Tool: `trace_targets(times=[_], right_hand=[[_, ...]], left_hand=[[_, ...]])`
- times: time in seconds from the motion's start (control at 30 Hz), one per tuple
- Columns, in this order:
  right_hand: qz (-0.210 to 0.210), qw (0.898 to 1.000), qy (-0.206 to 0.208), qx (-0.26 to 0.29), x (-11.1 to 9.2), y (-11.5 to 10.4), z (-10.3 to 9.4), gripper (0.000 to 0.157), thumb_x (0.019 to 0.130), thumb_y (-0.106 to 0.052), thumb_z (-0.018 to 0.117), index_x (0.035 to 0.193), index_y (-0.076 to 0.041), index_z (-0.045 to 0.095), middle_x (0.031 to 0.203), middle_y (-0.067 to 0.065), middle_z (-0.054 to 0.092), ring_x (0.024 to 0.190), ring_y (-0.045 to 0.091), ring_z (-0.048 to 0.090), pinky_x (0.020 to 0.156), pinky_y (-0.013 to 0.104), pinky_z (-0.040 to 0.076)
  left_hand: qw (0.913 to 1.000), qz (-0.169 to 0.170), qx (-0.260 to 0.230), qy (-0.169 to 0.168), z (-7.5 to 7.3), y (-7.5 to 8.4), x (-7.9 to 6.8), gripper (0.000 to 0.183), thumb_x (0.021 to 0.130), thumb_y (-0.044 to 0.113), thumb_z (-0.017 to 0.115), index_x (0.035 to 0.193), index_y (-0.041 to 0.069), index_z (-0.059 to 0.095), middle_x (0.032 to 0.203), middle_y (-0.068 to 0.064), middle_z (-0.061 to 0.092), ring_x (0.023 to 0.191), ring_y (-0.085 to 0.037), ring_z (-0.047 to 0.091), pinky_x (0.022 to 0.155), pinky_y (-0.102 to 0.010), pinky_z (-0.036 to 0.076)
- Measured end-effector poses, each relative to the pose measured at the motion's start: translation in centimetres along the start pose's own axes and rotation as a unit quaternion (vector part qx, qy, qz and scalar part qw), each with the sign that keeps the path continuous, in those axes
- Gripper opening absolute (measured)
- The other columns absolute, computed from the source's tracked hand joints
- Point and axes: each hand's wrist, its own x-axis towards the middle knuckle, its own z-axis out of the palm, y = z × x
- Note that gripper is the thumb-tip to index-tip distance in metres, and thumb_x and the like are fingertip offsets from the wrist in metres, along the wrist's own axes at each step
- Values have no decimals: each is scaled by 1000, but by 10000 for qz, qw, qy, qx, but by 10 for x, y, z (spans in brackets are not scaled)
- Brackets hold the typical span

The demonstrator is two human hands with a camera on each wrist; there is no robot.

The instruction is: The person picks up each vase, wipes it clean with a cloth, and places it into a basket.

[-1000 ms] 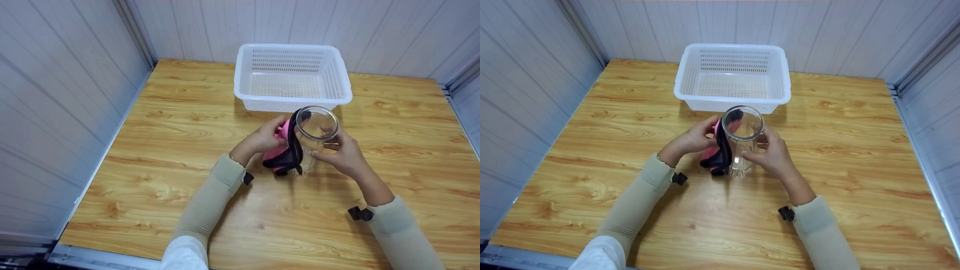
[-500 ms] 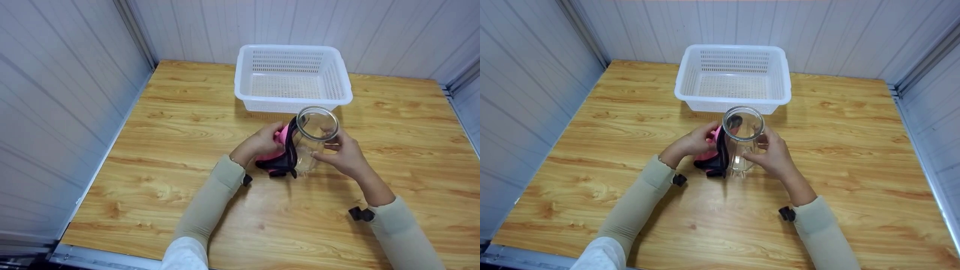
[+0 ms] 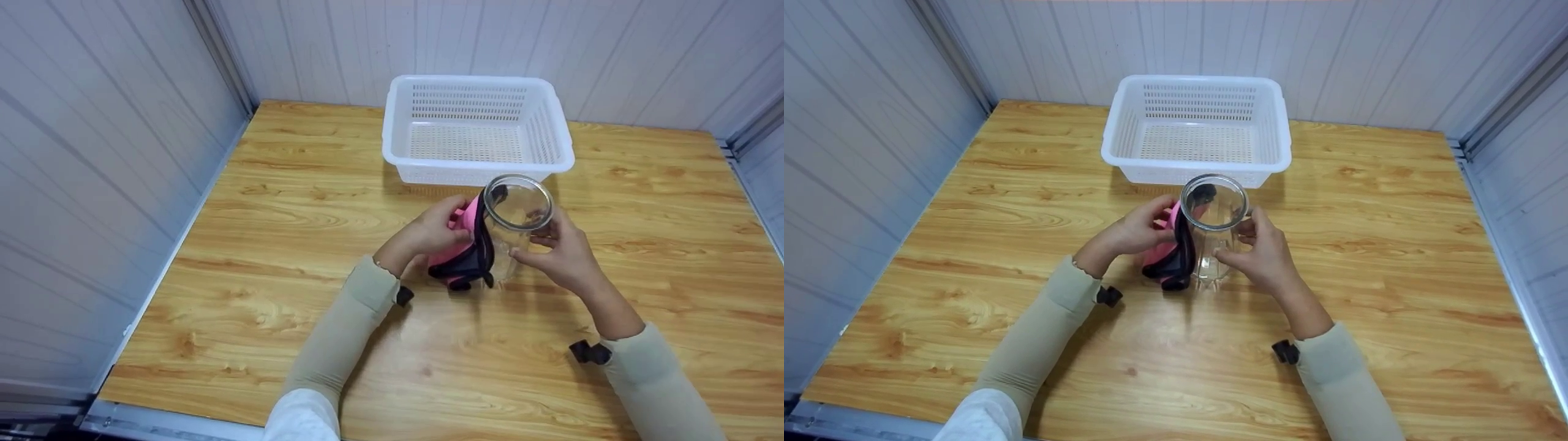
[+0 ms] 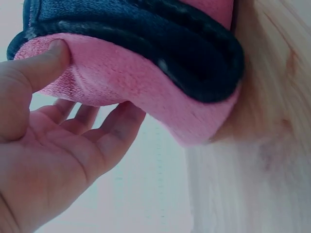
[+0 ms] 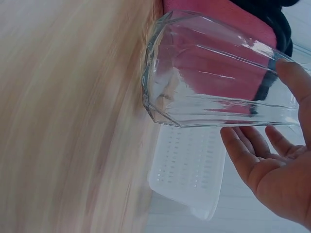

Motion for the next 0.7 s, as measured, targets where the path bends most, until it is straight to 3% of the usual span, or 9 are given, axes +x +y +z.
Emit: trace_targets(times=[0.1,0.33,0.5,0.7], right_hand=[[-70,9999,14,-120,-3,-11,-1,75,72,-5,82,136,1,42,117,17,60,95,5,58,81,15,49],[-80,9999,-103,-15,-7,-34,-5,54,74,-1,79,120,6,50,114,19,59,98,27,58,78,31,53],[-85,9998,-121,-93,-6,-33,-5,54,74,-4,80,119,3,52,111,10,59,96,22,58,76,30,54],[-122,9998,-146,-102,-5,-31,-5,55,74,-3,80,121,2,52,110,8,60,91,5,57,74,26,54]], left_hand=[[9992,214,-345,58,0,3,1,42,86,0,65,125,6,51,126,-9,56,118,-22,55,94,-29,49],[9924,723,-962,267,-1,4,5,48,84,-5,62,130,5,51,124,-12,56,111,-22,58,90,-29,50],[9950,541,-814,208,0,5,4,46,85,-3,62,128,10,50,126,-8,55,114,-20,58,92,-30,50],[9979,130,-597,195,0,6,3,32,84,-1,63,111,9,50,117,-7,58,114,-19,58,87,-26,52]])
